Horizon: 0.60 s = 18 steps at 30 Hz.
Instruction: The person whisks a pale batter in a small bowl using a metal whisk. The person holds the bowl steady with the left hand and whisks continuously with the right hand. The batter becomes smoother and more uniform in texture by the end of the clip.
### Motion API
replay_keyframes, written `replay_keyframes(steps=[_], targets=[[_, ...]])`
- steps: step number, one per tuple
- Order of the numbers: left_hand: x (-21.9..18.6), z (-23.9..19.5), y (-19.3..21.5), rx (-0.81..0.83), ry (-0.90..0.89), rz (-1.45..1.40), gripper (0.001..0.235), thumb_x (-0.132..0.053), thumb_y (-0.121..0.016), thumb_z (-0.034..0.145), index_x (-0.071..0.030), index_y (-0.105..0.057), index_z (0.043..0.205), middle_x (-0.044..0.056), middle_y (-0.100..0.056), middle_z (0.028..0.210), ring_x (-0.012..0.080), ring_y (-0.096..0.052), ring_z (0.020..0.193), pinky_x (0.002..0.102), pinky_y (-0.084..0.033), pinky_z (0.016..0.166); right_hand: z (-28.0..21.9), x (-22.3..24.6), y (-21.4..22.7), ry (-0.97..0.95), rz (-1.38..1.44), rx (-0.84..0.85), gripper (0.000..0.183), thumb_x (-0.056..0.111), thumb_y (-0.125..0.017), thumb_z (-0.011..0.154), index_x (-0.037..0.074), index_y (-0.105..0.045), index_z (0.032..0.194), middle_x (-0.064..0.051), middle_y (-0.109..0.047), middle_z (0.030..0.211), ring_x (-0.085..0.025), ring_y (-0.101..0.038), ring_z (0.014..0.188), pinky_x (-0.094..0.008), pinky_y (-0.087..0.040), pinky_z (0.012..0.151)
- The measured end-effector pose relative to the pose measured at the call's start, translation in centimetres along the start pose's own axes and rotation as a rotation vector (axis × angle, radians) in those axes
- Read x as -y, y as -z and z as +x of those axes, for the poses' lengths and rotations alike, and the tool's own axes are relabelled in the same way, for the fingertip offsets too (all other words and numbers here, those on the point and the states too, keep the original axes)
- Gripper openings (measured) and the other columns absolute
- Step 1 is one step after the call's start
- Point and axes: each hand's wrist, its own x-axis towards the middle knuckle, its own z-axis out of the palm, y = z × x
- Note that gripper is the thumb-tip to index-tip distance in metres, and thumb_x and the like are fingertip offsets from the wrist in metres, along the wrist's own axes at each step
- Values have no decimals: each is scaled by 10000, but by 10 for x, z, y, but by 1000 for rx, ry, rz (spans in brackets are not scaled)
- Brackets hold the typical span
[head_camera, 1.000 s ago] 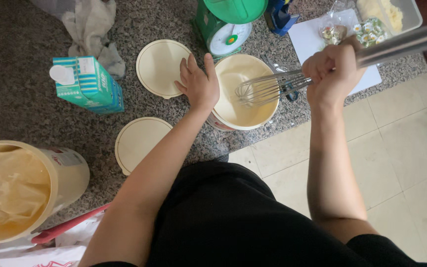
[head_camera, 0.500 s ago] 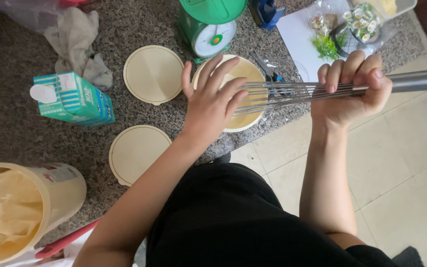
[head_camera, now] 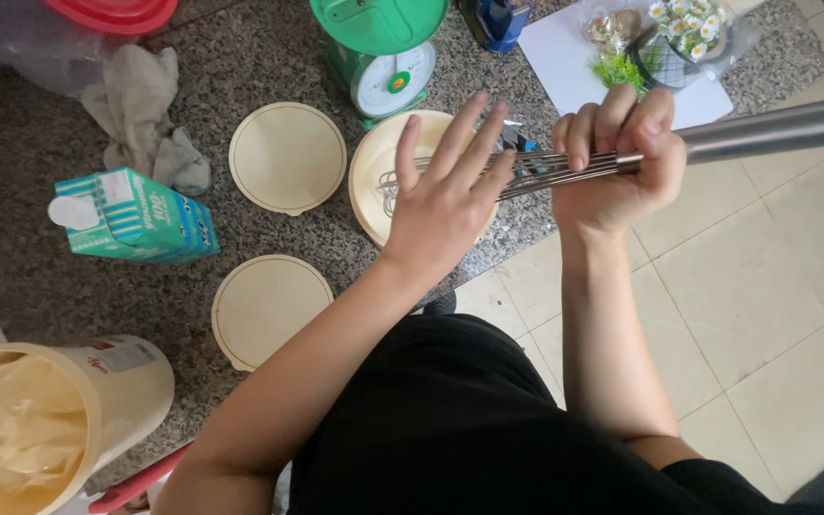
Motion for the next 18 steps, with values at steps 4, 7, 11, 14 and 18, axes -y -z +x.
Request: replay_keyframes(steps=[4,7,11,14,18], targets=[[1,4,-2,-7,-66,139,95,-181,-721,1031,-128,-768,1094,51,-562,1557,186,-376,1542,507,-112,1275,2,-5,-4,-26,32,-16,315,248,-503,1061,120,-330,831,-26,-324,699,-164,-332,523,-348,-350,612],[7,5,-4,-18,-68,179,84,-166,-698,1055,-130,-774,1067,36,-562,1555,165,-366,1547,457,-87,1263,3,-7,-6,-30,24,-20,308,225,-505,1061,122,-324,833,-23,-320,695,-149,-299,482,-342,-337,566],[22,1,-4,-53,-95,202,134,-142,-662,1068,-119,-789,1109,29,-526,1605,138,-336,1572,414,-39,1272,5,-2,-7,-25,6,-7,308,198,-501,1069,127,-317,833,-29,-321,694,-141,-273,447,-338,-316,505],[35,-7,2,-37,-107,230,143,-149,-658,1061,-131,-790,1111,26,-532,1600,135,-344,1561,411,-49,1252,7,8,-5,-14,15,5,302,197,-489,1076,129,-315,840,-31,-327,691,-138,-278,429,-336,-318,480],[48,-18,9,-47,-71,261,112,-174,-642,1070,-166,-753,1065,16,-546,1574,110,-374,1535,389,-78,1213,7,20,-2,31,-36,13,287,194,-469,1086,133,-324,846,-31,-329,679,-133,-276,411,-335,-318,456]])
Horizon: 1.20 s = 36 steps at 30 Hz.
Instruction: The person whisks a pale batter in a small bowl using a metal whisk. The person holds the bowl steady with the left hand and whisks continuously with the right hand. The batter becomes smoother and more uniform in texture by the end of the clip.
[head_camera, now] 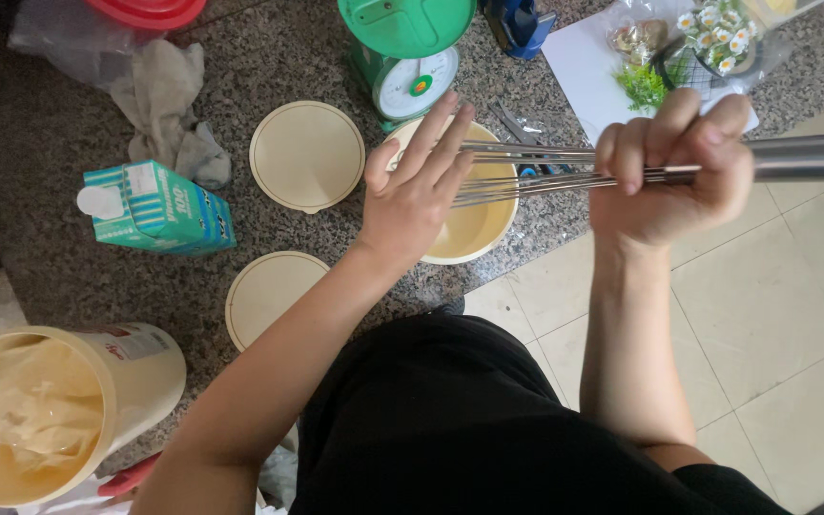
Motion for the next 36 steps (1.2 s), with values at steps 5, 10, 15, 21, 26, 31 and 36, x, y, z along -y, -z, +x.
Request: replay_keyframes(steps=[5,10,15,21,26,31,36], targets=[[4,-11,-2,7,56,-1,69,-196,-652,1093,-194,-709,1056,-7,-553,1575,104,-411,1516,353,-121,1186,2,14,8,59,-106,24,243,209,-427,1076,134,-347,859,-23,-313,656,-122,-276,384,-340,-322,451],[8,-23,-6,11,111,-32,64,-212,-655,1085,-199,-709,1053,-3,-553,1570,119,-426,1502,332,-188,1121,8,21,22,109,-145,61,204,213,-401,1077,143,-349,892,-22,-307,636,-118,-290,357,-327,-318,411],[11,-32,-9,-3,141,-20,58,-216,-679,1084,-194,-711,1042,-4,-548,1565,115,-431,1495,338,-225,1084,10,30,36,125,-143,70,218,208,-397,1097,131,-344,901,-20,-321,633,-133,-306,361,-325,-308,418],[6,-38,-12,53,316,-200,71,-247,-757,994,-182,-759,1024,16,-595,1524,175,-441,1476,372,-221,1076,10,31,36,132,-177,79,198,218,-392,1095,147,-330,921,-5,-302,611,-132,-303,369,-317,-302,409],[6,-43,-4,46,347,-286,133,-269,-782,964,-198,-803,1074,20,-607,1493,187,-465,1454,406,-212,1093,11,29,32,94,-179,155,227,216,-375,1091,139,-314,887,-14,-288,621,-120,-216,362,-316,-259,408],[4,-34,14,-16,376,-379,157,-311,-793,961,-214,-823,1081,7,-599,1482,190,-472,1459,410,-207,1116,20,26,25,84,-112,217,209,193,-380,1039,153,-308,846,0,-269,593,-100,-140,363,-307,-227,344],[-1,2,22,53,318,-501,108,-322,-785,955,-254,-834,1023,-13,-568,1534,220,-370,1513,446,-172,1183,20,19,3,44,-108,317,198,181,-423,992,156,-318,827,-5,-276,593,-92,-150,350,-302,-254,309]])
